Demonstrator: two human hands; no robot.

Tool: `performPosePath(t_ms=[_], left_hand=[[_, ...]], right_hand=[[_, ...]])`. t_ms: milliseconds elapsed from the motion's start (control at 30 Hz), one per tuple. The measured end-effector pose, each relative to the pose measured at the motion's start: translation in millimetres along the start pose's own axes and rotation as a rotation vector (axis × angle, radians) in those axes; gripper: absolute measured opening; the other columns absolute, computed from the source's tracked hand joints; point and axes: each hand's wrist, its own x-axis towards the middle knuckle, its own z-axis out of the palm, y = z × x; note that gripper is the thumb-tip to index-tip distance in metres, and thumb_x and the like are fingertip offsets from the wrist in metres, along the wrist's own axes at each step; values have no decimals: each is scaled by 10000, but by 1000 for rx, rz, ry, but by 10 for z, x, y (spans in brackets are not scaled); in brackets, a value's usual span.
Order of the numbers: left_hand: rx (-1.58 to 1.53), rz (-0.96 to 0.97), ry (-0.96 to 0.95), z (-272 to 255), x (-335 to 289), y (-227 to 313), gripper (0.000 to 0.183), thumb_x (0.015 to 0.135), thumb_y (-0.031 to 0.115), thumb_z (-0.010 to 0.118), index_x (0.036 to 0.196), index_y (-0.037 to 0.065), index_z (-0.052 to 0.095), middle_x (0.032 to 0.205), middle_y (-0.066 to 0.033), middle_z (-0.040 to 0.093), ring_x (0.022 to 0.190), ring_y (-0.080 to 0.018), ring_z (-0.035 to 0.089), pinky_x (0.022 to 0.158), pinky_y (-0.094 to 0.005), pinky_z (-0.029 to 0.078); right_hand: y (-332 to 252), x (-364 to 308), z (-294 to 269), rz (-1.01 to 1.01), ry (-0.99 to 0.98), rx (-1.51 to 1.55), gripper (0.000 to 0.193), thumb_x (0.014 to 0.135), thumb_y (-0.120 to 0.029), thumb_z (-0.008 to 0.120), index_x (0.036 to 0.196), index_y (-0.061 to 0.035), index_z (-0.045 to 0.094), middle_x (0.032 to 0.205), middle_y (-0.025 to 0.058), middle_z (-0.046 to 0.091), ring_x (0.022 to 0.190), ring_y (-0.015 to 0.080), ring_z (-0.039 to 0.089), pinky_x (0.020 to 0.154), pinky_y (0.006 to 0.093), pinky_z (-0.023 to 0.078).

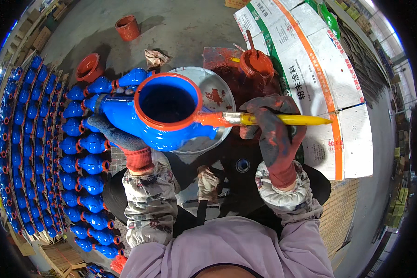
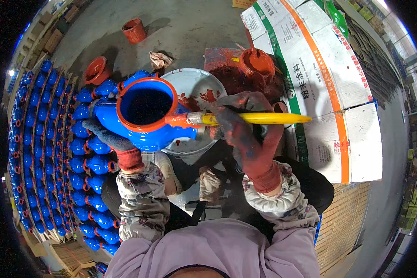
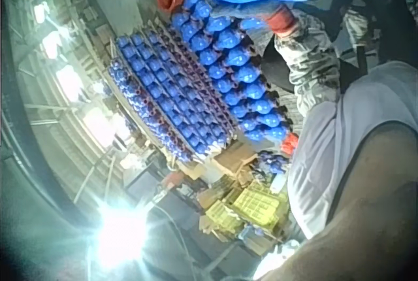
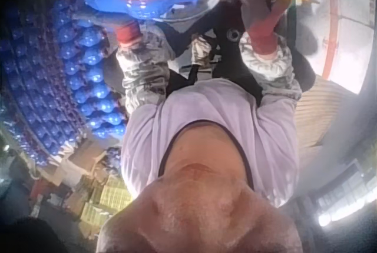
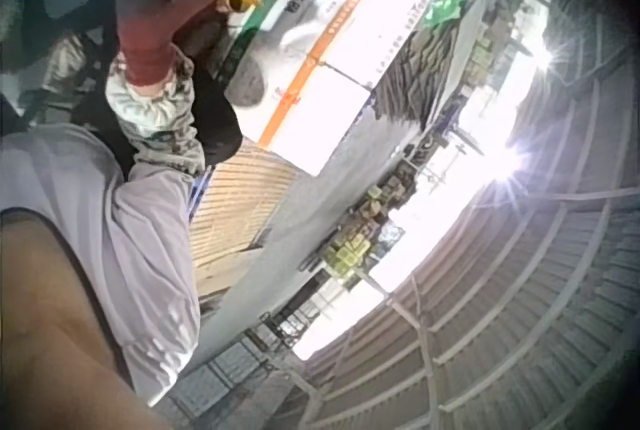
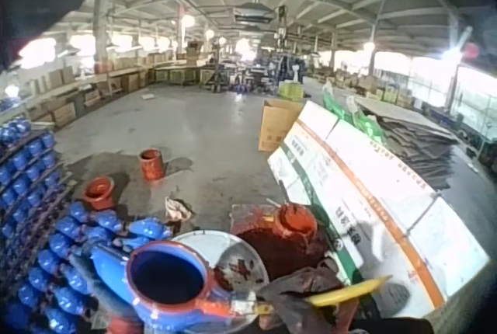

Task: The person wipes pipe casings with a rag, dips a paintbrush into paint, and applies paint to the edges of the casings before placing them down.

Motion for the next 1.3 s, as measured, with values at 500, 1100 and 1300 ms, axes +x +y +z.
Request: performPosePath(t_ms=[500,1100,1300], left_hand=[[997,306,-116,-162,27,-356,569,944,449,533,1229,-42,569,1097,-132,650,954,-193,612,876,-335,482],[1447,141,-1174,396,-1464,-208,525,609,217,664,1122,116,617,1183,-80,558,1162,-280,518,976,-463,444],[1411,226,-1187,340,-1489,-248,398,634,179,627,1023,94,625,1142,-77,581,1166,-253,530,1024,-465,434]], right_hand=[[320,-252,-962,290,343,75,362,961,-223,558,1223,27,546,1055,105,633,745,178,670,605,292,543],[814,1184,-55,497,-616,-360,242,885,-165,633,1080,-23,619,854,97,678,741,131,648,620,247,520],[1307,1036,530,56,-1109,-589,221,832,-185,679,949,-2,644,812,87,671,746,136,642,674,289,507]])
